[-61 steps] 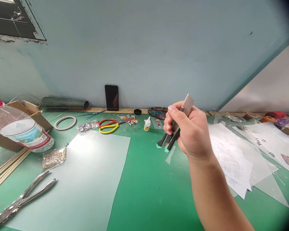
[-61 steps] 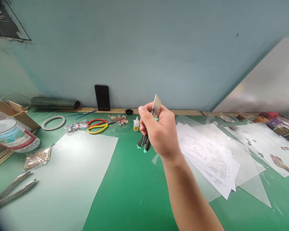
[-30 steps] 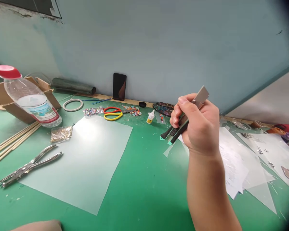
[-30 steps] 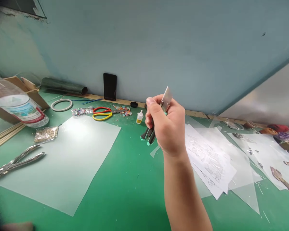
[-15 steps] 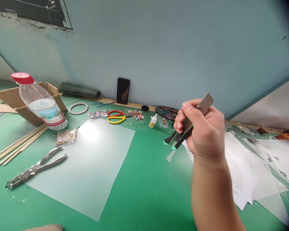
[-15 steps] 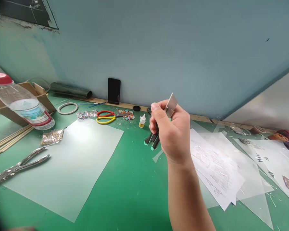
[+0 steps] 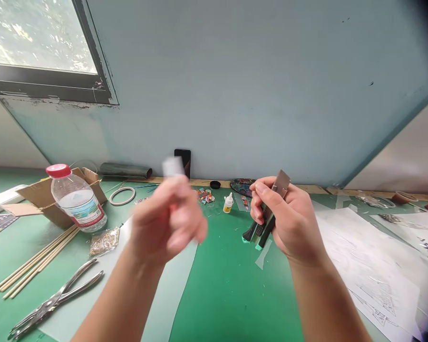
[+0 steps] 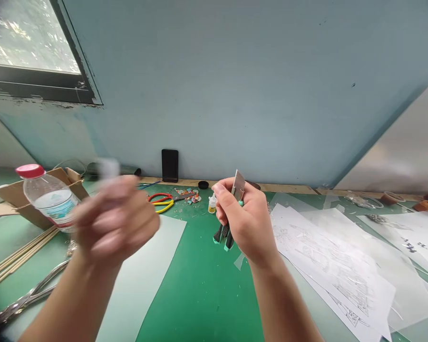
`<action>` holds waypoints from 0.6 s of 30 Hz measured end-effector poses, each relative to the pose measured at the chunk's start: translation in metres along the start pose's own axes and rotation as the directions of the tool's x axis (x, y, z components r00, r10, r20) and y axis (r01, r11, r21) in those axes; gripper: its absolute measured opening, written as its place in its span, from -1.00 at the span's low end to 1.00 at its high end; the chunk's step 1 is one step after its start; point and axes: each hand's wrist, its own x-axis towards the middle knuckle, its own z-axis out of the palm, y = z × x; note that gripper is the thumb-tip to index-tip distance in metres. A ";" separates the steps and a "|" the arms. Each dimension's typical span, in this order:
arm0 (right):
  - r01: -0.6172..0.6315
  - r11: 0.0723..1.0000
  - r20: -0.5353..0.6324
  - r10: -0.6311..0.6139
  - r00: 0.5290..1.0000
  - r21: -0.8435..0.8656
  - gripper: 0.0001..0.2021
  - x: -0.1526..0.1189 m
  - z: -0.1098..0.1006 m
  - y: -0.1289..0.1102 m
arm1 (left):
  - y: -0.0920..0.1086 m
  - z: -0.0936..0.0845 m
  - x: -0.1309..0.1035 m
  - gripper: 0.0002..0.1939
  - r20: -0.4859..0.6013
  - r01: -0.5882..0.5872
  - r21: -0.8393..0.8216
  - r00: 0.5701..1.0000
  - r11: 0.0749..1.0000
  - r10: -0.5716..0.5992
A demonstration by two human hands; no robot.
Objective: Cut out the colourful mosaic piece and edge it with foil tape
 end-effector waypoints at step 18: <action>0.048 0.969 0.217 0.005 0.976 -0.241 -0.70 -0.002 0.003 -0.005 | -0.019 0.013 0.007 -0.76 0.282 0.008 0.114 0.959 0.993 -0.040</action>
